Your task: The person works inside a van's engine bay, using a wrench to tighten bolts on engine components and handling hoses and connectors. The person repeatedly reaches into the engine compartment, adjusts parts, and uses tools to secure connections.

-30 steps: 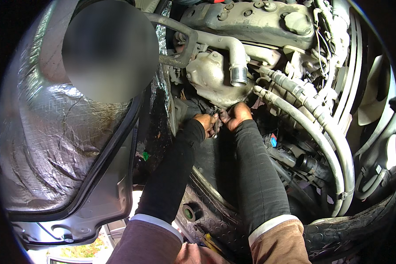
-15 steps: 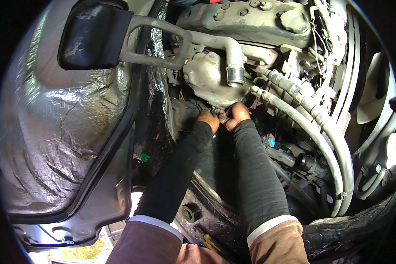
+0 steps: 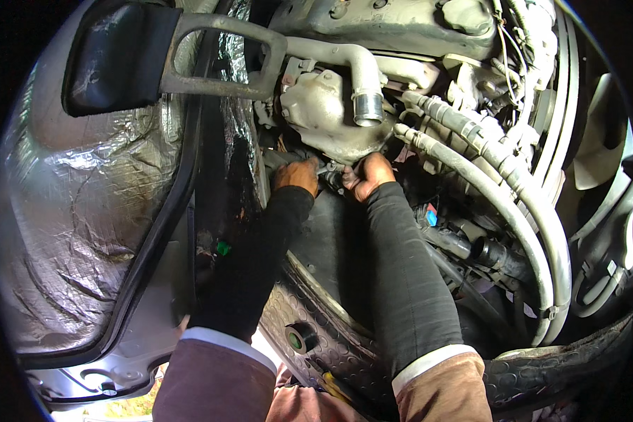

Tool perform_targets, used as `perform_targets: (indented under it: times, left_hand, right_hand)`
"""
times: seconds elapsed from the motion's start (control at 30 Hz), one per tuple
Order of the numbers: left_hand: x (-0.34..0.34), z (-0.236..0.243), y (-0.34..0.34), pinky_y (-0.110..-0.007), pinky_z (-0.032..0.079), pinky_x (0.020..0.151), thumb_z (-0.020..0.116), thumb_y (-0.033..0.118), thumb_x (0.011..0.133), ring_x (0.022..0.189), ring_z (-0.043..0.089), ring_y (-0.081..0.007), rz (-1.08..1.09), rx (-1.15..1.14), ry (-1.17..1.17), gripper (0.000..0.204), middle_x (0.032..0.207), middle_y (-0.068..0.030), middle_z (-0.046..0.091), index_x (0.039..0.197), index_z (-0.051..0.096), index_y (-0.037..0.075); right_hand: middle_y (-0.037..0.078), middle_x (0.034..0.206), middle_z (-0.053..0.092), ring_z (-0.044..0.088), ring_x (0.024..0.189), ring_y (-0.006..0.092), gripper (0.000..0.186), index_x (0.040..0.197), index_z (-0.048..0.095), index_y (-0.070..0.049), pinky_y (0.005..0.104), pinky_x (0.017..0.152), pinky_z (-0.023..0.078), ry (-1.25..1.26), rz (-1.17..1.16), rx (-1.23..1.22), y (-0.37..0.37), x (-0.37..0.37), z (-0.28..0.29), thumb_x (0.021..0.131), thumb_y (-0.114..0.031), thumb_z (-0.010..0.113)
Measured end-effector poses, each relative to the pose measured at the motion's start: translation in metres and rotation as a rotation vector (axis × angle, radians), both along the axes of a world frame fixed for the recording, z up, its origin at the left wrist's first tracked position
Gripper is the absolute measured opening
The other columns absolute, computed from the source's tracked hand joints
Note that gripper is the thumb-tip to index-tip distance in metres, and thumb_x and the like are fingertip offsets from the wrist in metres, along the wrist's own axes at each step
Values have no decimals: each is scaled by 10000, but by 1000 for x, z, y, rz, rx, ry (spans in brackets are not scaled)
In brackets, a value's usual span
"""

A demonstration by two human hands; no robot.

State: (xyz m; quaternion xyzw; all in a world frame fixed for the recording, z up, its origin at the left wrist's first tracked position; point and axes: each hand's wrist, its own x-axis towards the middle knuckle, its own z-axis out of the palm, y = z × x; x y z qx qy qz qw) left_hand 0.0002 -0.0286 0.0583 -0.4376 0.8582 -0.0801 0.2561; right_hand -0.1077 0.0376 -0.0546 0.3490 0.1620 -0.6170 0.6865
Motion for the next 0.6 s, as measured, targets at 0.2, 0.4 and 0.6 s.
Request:
perform_targets:
  times: [0.2, 0.4, 0.6]
  left_hand:
    - [4, -6, -32, -486, 518, 875, 452, 99, 949, 994, 655, -409, -196, 115, 64, 292, 1007, -226, 688, 1145, 668, 83]
    - [18, -28, -42, -451, 486, 932, 511, 63, 884, 1039, 623, -363, -172, 112, 59, 278, 1049, -179, 668, 1086, 697, 105]
    - [26, -29, -39, -432, 482, 923, 640, 6, 780, 1032, 615, -352, -66, 49, 167, 282, 1039, -151, 663, 1040, 697, 98]
  right_hand:
    - [140, 916, 594, 564, 580, 225, 248, 1069, 540, -38, 325, 495, 496, 13, -15, -31, 1, 0, 1, 1007, -223, 387]
    - [137, 949, 593, 592, 629, 226, 251, 1089, 554, -51, 317, 502, 530, 29, 16, 15, 1, -2, 2, 1000, -252, 435]
    - [129, 990, 606, 602, 636, 223, 265, 1103, 562, -54, 310, 487, 536, 11, -8, -35, 1, -4, 5, 1014, -259, 420]
